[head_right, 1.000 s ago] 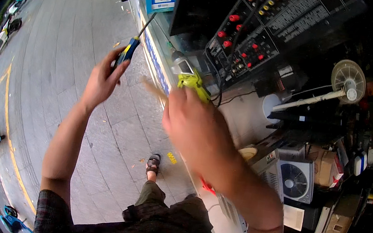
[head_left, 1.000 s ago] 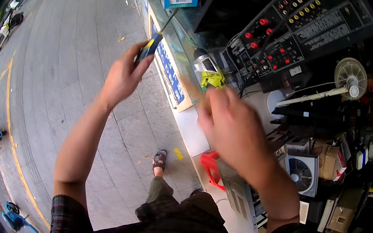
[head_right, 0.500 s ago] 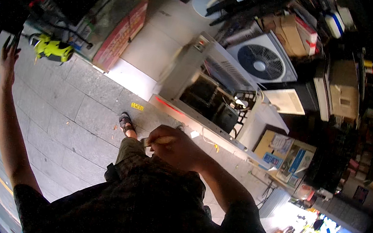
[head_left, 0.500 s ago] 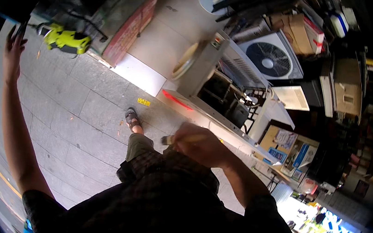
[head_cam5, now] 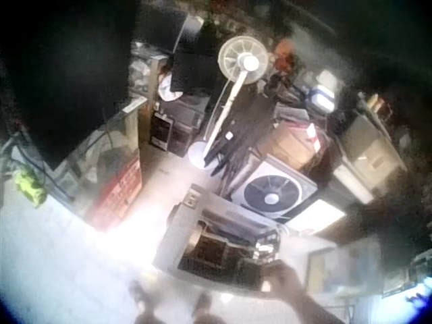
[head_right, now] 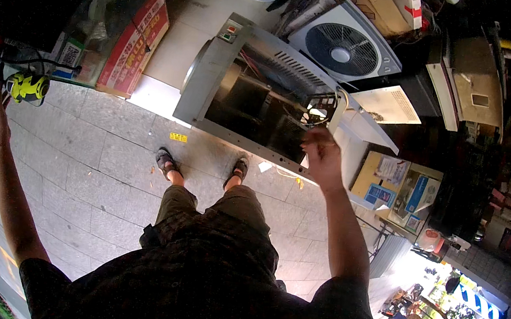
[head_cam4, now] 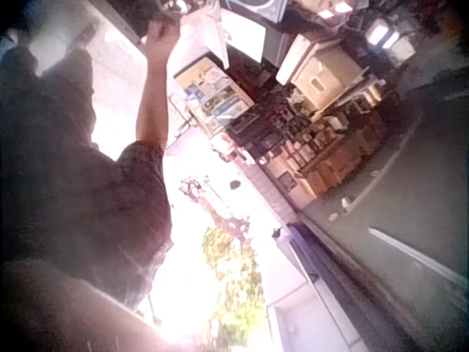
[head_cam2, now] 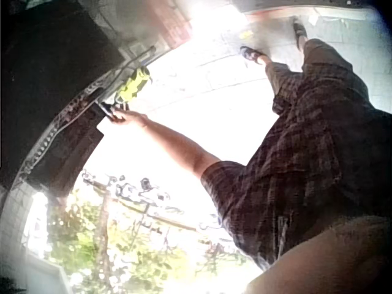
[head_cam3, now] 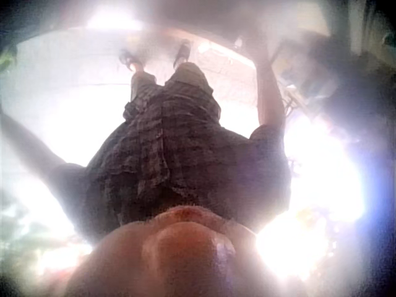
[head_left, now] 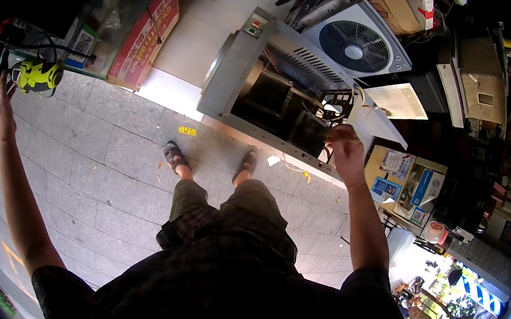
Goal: The person uses a screwdriver to tighten screws on the internal components of an open electronic device. They repeatedly reach into the device to adjust parts and secure the casing.
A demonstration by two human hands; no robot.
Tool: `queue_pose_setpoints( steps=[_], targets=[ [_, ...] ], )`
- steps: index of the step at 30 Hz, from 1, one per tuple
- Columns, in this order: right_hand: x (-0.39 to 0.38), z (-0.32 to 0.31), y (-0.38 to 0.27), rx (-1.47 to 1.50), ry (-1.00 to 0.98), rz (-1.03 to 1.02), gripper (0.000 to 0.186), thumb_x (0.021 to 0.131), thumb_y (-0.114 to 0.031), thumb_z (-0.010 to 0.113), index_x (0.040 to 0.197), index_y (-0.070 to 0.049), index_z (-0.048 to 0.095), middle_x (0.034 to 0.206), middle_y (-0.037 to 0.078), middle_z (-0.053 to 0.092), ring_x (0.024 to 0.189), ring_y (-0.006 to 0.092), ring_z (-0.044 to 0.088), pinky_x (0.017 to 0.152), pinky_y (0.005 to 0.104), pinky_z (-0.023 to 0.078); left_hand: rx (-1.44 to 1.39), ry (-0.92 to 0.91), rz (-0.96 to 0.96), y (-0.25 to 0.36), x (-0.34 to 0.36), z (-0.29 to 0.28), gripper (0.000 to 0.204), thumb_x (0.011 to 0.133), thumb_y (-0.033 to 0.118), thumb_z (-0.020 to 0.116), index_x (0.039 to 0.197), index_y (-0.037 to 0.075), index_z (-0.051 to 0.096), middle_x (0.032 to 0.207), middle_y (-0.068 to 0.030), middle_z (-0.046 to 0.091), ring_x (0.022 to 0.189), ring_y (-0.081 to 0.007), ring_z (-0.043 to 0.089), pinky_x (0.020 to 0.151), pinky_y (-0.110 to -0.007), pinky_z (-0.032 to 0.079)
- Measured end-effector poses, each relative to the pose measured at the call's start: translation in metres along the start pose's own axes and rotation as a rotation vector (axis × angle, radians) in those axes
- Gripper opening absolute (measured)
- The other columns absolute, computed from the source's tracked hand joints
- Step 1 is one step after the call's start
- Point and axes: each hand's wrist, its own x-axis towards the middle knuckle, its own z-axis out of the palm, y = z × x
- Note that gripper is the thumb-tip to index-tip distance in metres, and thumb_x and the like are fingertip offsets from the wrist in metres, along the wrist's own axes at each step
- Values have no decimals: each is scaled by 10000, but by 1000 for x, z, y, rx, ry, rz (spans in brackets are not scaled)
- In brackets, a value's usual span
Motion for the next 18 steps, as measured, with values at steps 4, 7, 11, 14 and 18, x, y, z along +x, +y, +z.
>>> queue_pose_setpoints(
  steps=[4,7,11,14,18],
  targets=[
    [4,-7,32,144,72,125,145,1012,-57,576,1017,28,693,1119,88,674,894,138,681,759,277,559,-29,90,-50,3,0,-18,569,1088,344,538,1523,-7,430,1532,-178,483,1304,-302,601,1081,-420,505],
    [2,-8,39,-18,4,74,170,1025,-80,578,1024,29,708,1115,95,685,887,133,683,742,277,570,-91,274,-79,22,-31,-7,603,1075,384,548,1500,-28,437,1517,-204,490,1210,-332,664,1029,-404,527],
    [8,5,34,-135,-100,2,182,1024,-95,592,1051,34,718,1124,102,687,881,151,690,720,288,584,-284,339,-344,47,-92,25,658,1081,421,510,1525,-44,371,1513,-243,459,1230,-373,636,1072,-430,502],
    [12,10,47,-221,-145,28,184,1032,-102,592,1001,14,731,1088,49,682,842,139,697,741,278,573,-291,278,-352,54,-112,45,667,1082,434,500,1528,-40,353,1524,-242,440,1250,-380,617,1082,-439,497],
    [13,-4,66,-356,-187,104,175,1028,-118,603,981,5,718,1080,48,682,751,131,673,680,284,557,-272,227,-322,70,-137,66,694,1082,460,490,1536,-35,318,1530,-246,412,1279,-398,588,1099,-467,489]
  ],
)
